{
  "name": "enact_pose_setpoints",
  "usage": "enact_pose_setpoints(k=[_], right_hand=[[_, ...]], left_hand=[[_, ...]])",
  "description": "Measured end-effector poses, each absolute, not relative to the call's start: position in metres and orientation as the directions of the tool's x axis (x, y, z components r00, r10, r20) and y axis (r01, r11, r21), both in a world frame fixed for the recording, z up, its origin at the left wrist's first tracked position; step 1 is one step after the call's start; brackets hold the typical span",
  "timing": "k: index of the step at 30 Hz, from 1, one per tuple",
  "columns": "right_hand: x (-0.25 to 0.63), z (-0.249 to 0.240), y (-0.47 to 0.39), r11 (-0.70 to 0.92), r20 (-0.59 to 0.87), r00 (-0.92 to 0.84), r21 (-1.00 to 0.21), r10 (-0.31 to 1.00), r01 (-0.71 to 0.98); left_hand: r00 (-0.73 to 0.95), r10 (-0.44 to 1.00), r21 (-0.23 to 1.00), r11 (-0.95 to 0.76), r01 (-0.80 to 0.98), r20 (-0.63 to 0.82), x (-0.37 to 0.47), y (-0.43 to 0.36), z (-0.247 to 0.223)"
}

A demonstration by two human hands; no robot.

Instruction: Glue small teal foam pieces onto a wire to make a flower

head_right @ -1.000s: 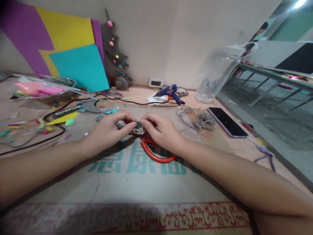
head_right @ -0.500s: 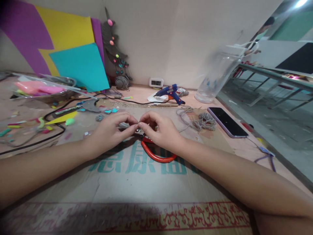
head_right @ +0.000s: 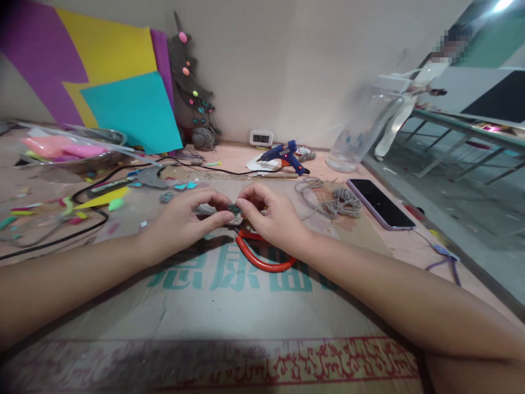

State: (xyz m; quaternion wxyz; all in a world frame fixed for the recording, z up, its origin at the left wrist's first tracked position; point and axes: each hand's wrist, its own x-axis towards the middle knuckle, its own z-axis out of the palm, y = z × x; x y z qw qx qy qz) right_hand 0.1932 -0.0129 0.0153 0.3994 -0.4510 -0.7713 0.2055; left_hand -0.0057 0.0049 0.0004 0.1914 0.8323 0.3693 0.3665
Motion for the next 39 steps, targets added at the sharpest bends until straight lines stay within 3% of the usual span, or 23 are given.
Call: enact_pose_setpoints(k=[17,30,39], right_hand=[[0.196,0.009,-0.007,0.419,0.36,-0.219,-0.828,0.907,0.373],[0.195,0.009,-0.007,0.41,0.347,-0.223,-0.82,0.911,0.399],[0.195,0.009,-0.007,0.423,0.354,-0.236,-0.808,0.905,0.411]], left_hand=[[0.233,0.897,0.818,-0.44,0.371,0.376,-0.004,0.01,0.002],[0.255,0.869,0.789,-0.492,0.367,0.424,-0.004,0.009,-0.002],[0.252,0.889,0.797,-0.455,0.398,0.382,-0.006,0.014,0.0]])
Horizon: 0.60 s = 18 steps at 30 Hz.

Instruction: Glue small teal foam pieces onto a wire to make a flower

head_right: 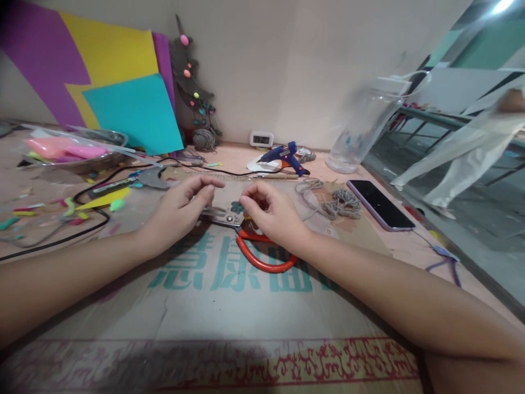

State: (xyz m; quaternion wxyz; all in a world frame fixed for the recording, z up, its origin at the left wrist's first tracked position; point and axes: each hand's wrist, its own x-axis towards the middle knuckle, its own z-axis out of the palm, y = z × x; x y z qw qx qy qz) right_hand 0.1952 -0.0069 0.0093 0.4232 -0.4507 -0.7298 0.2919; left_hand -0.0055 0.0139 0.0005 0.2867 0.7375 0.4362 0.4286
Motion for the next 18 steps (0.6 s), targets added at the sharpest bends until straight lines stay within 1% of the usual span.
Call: enact_pose_setpoints(k=[2,5,8,11,15,18], right_hand=[[0.1953,0.0093,-0.0068,0.428,0.36,-0.235,-0.804,0.903,0.413],[0.1951,0.0094,-0.0072,0.425,0.358,-0.232,-0.8,0.904,0.423],[0.1952,0.0099,-0.0078,0.426,0.359,-0.232,-0.796,0.904,0.43],[0.1954,0.0107,-0.0082,0.431,0.363,-0.233,-0.786,0.902,0.444],[0.1959,0.0121,-0.0088,0.44,0.36,-0.255,-0.774,0.898,0.456],[0.1965,0.0124,-0.0088,0.447,0.361,-0.267,-0.769,0.893,0.457]], left_hand=[[0.267,0.874,0.766,-0.485,0.421,0.406,-0.0066,0.0157,-0.002],[0.333,0.843,0.733,-0.534,0.421,0.423,-0.0071,0.0159,-0.0049],[0.394,0.827,0.71,-0.553,0.436,0.401,-0.006,0.0142,-0.0053],[0.433,0.815,0.662,-0.571,0.485,0.385,-0.0042,0.0125,-0.0049],[0.452,0.799,0.611,-0.598,0.519,0.397,-0.0031,0.0118,-0.0051],[0.442,0.808,0.622,-0.585,0.52,0.39,-0.0034,0.0116,-0.0036]])
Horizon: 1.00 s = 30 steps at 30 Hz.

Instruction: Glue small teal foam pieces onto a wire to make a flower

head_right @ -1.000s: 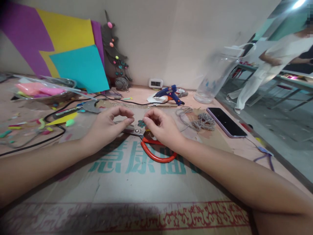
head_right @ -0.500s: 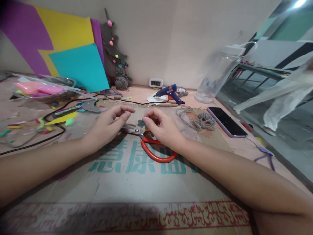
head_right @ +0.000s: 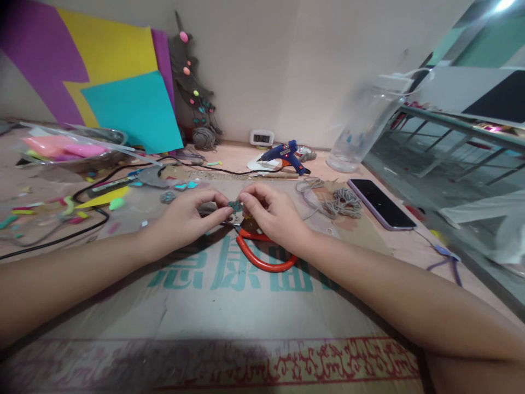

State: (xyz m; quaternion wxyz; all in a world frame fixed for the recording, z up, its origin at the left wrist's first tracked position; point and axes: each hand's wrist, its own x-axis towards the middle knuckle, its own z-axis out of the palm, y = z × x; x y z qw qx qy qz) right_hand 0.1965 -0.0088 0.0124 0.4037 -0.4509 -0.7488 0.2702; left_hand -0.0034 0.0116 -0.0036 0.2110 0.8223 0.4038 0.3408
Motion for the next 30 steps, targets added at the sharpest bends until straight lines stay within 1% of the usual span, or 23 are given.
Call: enact_pose_setpoints(k=[9,17,19,21,23,25,30], right_hand=[[0.1973,0.0067,-0.0068,0.411,0.328,-0.27,-0.837,0.905,0.362],[0.1966,0.0071,-0.0065,0.36,0.28,-0.264,-0.871,0.923,0.335],[0.1964,0.0075,-0.0064,0.367,0.3,-0.242,-0.877,0.923,0.31],[0.1967,0.008,-0.006,0.403,0.353,-0.201,-0.848,0.914,0.343],[0.197,0.009,-0.0056,0.449,0.417,-0.174,-0.779,0.892,0.438],[0.1968,0.0106,-0.0054,0.475,0.447,-0.187,-0.715,0.875,0.512],[0.1942,0.0131,-0.0056,0.458,0.383,-0.255,-0.686,0.888,0.565]], left_hand=[[0.398,0.847,0.703,-0.52,0.485,0.352,-0.0048,0.0125,-0.0012],[0.394,0.846,0.726,-0.519,0.451,0.36,-0.0046,0.0135,-0.0014],[0.385,0.86,0.749,-0.491,0.444,0.335,-0.0046,0.0134,-0.001],[0.367,0.878,0.773,-0.455,0.441,0.307,-0.0046,0.0132,-0.0007],[0.352,0.891,0.796,-0.425,0.431,0.286,-0.0045,0.0129,-0.0007],[0.346,0.896,0.808,-0.413,0.42,0.278,-0.0042,0.0128,-0.0006],[0.346,0.885,0.787,-0.444,0.429,0.311,-0.0044,0.0133,-0.0009]])
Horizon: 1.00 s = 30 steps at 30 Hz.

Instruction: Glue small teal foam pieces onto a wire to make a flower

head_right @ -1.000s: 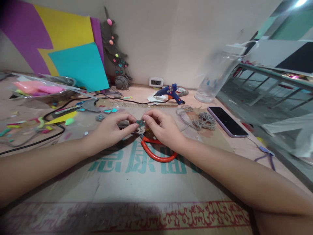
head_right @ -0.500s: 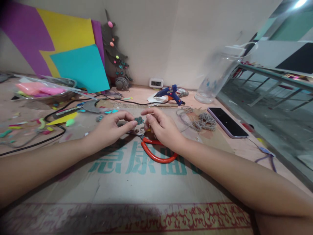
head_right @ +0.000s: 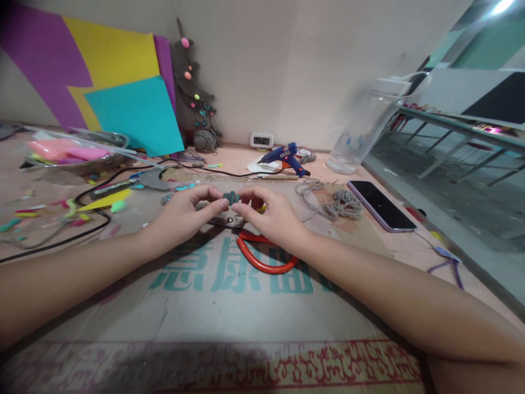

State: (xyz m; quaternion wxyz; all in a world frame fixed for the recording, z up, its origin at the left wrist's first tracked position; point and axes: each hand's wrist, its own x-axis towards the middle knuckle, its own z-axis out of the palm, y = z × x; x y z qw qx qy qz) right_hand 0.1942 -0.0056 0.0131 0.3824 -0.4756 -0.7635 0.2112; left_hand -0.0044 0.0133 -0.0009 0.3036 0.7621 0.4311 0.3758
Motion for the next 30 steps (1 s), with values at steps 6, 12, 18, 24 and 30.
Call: enact_pose_setpoints(k=[6,12,18,24,30], right_hand=[[0.1941,0.0127,-0.0061,0.473,0.401,-0.257,-0.67,0.879,0.572],[0.1933,0.0124,-0.0079,0.504,0.418,-0.29,-0.626,0.861,0.595],[0.1918,0.0111,-0.0079,0.512,0.409,-0.312,-0.619,0.858,0.596],[0.1925,0.0099,-0.0074,0.529,0.412,-0.336,-0.587,0.847,0.613],[0.1927,0.0101,-0.0072,0.529,0.408,-0.34,-0.596,0.847,0.604]], left_hand=[[0.411,0.854,0.767,-0.487,0.418,0.319,-0.0048,0.0153,-0.0053],[0.35,0.878,0.76,-0.465,0.454,0.328,-0.0036,0.014,-0.0012],[0.345,0.887,0.756,-0.448,0.478,0.308,-0.0036,0.0129,0.001],[0.346,0.876,0.729,-0.474,0.494,0.336,-0.0034,0.014,0.0],[0.369,0.859,0.724,-0.502,0.473,0.355,-0.0036,0.0147,-0.001]])
